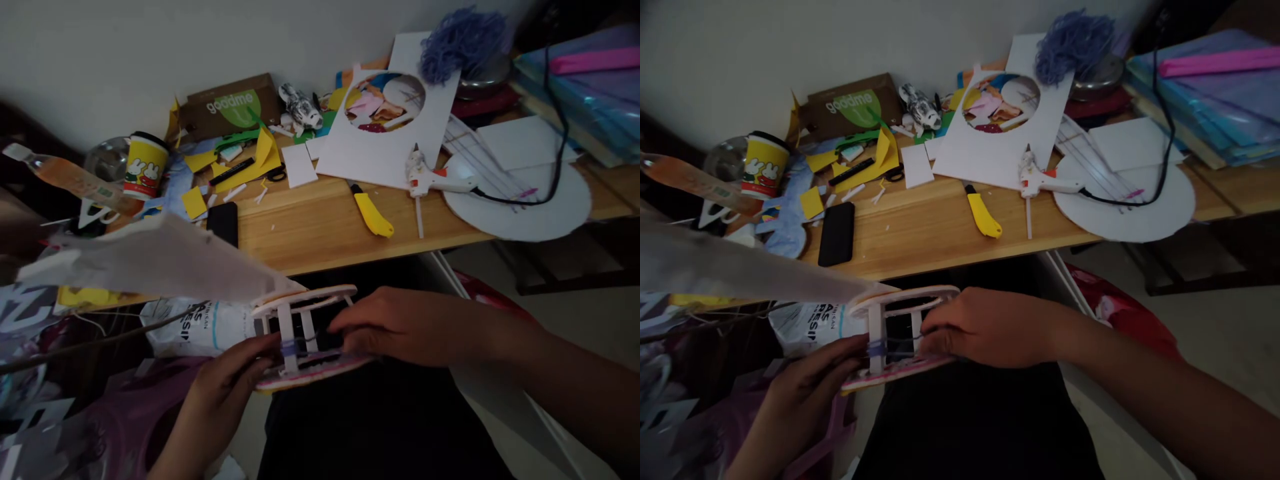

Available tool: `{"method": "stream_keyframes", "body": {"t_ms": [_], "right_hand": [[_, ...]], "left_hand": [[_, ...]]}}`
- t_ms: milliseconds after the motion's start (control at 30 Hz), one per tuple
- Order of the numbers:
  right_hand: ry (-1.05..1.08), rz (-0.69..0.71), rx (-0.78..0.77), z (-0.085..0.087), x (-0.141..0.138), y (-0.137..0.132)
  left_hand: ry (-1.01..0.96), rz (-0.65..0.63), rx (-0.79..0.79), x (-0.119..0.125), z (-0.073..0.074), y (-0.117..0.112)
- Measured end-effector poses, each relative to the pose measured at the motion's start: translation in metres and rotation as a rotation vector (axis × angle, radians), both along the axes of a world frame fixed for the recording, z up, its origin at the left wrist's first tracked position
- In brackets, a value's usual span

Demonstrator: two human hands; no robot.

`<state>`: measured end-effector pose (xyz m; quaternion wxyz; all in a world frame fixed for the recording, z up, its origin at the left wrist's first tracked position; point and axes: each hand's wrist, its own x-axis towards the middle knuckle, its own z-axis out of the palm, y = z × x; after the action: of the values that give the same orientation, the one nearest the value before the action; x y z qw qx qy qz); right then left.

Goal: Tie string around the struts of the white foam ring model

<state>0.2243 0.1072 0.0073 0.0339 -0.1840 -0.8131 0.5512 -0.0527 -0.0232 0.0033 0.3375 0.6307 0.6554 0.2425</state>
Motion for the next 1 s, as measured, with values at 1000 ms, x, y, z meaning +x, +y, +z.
{"method": "stream_keyframes", "body": {"t_ms": [1000], "right_hand": [[-0.034, 0.312, 0.495, 0.031, -0.065, 0.021]], "left_hand": [[-0.578, 0.183, -0.223, 0.020, -0.024, 0.024]]}}
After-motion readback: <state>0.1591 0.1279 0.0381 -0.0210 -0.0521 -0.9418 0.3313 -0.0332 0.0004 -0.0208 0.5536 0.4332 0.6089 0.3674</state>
